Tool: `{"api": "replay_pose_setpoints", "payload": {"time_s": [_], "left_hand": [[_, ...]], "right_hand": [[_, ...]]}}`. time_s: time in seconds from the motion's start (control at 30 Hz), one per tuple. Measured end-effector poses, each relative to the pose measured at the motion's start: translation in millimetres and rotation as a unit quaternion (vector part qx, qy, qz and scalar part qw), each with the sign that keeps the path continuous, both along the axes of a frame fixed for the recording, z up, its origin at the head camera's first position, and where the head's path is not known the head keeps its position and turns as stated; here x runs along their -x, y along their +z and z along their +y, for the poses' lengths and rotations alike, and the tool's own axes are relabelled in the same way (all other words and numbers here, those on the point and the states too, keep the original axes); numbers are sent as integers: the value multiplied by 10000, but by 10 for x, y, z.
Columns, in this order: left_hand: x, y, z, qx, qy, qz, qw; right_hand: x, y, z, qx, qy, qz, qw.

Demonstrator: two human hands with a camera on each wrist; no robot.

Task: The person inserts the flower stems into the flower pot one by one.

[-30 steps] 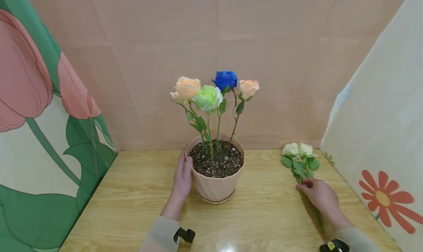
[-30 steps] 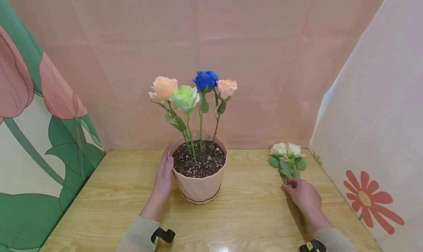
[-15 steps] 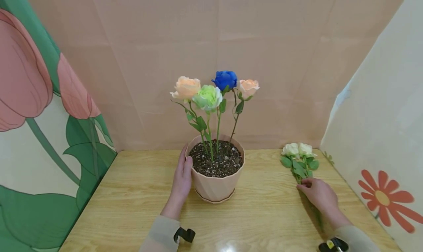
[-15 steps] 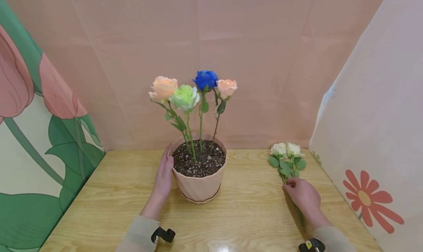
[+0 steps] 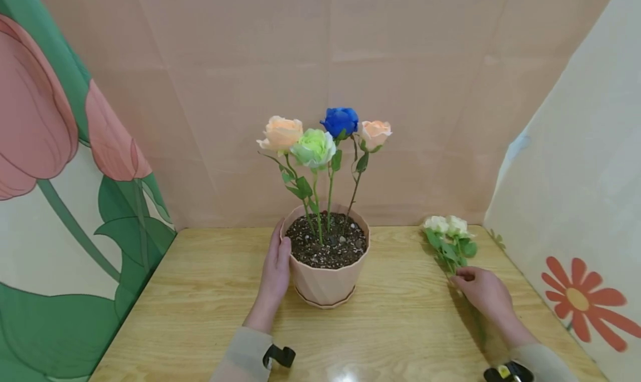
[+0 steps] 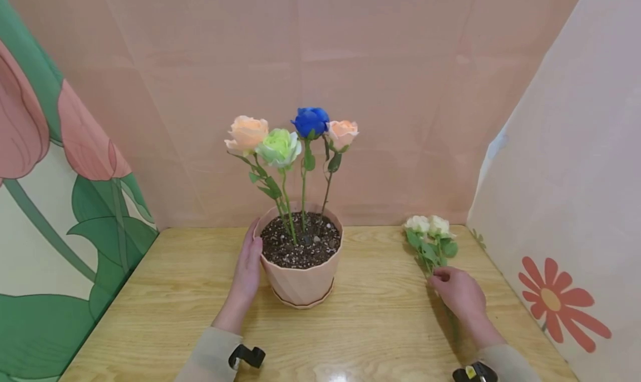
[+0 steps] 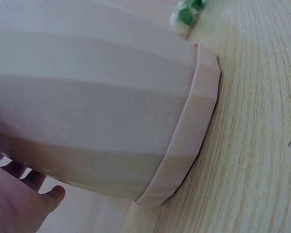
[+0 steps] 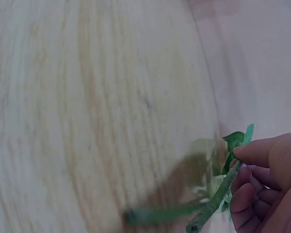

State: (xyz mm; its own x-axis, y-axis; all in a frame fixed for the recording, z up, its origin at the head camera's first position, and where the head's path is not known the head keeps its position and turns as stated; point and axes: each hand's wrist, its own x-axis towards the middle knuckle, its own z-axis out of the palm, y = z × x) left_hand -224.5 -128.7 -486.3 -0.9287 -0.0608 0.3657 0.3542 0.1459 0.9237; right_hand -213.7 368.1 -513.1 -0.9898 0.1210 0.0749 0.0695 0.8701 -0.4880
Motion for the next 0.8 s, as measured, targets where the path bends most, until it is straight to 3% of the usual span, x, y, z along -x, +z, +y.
{"api": "replay_pose_setpoints", "payload": {"time_s": [0.33, 0.63, 0.8], "left_hand": [[-9, 6, -3, 0, 1, -69, 10000], [-16, 17, 7, 16, -22, -55, 10000], [-10, 12, 5, 8, -32, -47, 10000]], "right_hand": [[-78, 95, -86, 210, 86, 407, 9989], [-178, 226, -193, 511, 179, 481, 9974], [-221, 310, -274, 643, 121, 784, 9948]]}}
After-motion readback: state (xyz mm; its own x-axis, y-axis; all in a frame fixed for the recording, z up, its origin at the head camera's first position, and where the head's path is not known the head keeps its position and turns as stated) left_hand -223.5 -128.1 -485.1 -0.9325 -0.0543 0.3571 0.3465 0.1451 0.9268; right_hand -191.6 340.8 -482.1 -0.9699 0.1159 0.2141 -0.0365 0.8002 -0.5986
